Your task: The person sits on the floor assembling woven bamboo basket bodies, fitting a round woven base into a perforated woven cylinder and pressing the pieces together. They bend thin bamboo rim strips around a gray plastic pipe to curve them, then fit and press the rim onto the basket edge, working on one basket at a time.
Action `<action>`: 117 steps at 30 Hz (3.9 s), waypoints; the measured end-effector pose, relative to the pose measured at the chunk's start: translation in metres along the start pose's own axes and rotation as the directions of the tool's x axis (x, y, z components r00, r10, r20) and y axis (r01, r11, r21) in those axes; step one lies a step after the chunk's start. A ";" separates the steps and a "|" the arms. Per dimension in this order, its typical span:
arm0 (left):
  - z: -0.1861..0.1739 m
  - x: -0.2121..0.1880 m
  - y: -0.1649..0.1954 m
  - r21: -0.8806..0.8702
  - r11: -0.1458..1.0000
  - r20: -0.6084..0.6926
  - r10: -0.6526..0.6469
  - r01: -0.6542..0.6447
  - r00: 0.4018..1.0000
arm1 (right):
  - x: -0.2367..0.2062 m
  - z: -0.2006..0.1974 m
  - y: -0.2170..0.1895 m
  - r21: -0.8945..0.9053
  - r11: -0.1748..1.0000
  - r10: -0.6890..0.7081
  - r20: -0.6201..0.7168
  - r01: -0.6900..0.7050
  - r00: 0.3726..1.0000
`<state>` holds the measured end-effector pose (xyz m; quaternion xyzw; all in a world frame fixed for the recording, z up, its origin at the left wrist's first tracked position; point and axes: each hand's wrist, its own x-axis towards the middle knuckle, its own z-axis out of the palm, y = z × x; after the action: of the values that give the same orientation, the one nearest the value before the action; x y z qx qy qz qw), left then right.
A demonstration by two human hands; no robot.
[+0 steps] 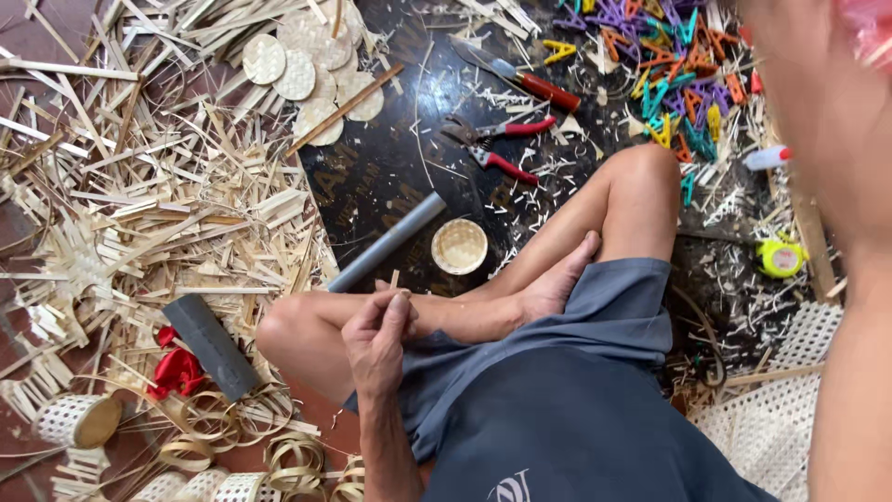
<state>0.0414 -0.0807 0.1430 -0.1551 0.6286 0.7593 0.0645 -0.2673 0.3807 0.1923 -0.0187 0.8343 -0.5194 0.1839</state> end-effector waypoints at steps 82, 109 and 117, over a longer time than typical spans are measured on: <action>-0.038 -0.002 0.039 -0.784 0.621 0.140 0.212 -0.023 0.967 | -0.221 0.271 0.035 0.811 0.581 -0.207 0.073 0.063 0.976; 0.048 -0.003 0.086 0.319 0.814 0.366 0.367 -0.486 0.855 | -0.210 0.244 -0.084 -0.533 0.546 -0.718 0.098 0.646 0.689; 0.050 -0.006 0.085 0.352 0.783 0.403 0.368 -0.513 0.838 | -0.216 0.247 -0.055 -0.520 0.575 -0.699 0.089 0.631 0.710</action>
<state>0.0145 -0.0484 0.2328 0.1395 0.7856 0.6026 0.0152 0.0056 0.1910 0.2048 -0.3463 0.8818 -0.3071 -0.0901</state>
